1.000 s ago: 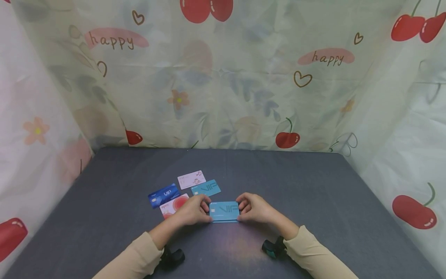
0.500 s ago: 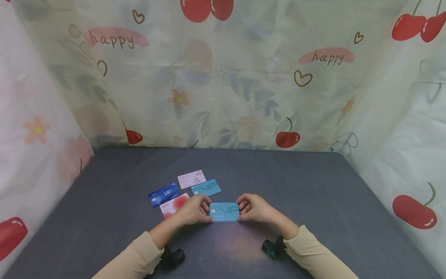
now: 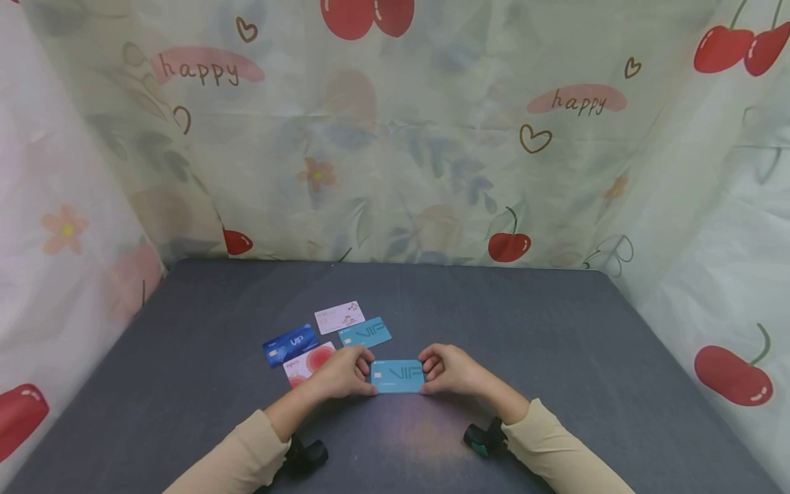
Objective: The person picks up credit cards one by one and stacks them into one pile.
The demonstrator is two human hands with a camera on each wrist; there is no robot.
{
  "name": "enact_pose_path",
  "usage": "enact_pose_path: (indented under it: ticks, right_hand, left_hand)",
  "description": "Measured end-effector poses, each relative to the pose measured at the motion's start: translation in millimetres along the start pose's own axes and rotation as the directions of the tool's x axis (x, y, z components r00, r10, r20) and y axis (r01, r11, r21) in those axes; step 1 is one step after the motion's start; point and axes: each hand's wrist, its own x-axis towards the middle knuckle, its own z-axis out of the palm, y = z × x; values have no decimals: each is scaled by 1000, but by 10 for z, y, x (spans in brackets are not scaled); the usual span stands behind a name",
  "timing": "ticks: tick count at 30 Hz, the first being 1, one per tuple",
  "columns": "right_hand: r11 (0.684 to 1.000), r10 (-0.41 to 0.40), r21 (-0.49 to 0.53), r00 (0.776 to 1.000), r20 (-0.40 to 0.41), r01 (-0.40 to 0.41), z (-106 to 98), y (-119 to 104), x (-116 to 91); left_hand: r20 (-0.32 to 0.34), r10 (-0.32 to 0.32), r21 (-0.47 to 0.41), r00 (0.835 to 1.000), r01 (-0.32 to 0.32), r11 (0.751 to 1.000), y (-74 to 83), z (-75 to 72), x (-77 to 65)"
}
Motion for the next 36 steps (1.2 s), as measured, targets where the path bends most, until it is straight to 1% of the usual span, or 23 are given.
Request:
enact_pose_path:
  ticks: [5, 14, 22, 29, 36]
  right_hand:
    - [1000, 0, -16, 1000, -6, 0, 13, -18, -3]
    - [999, -4, -52, 1000, -26, 2, 29, -9, 1]
    - [999, -6, -54, 1000, -24, 5, 33, -18, 7]
    - [999, -4, -51, 1000, -25, 3, 34, -35, 3]
    - [998, 3, -55, 1000, -26, -4, 27, -52, -2]
  left_hand:
    - [-3, -17, 9, 1000, 17, 1000, 3, 11, 2]
    - [-7, -26, 19, 1000, 26, 999, 9, 11, 11]
    - [3, -17, 7, 1000, 17, 1000, 17, 2, 0]
    - [3, -35, -5, 999, 35, 999, 32, 2, -1]
    - [3, -24, -7, 1000, 24, 1000, 37, -4, -2]
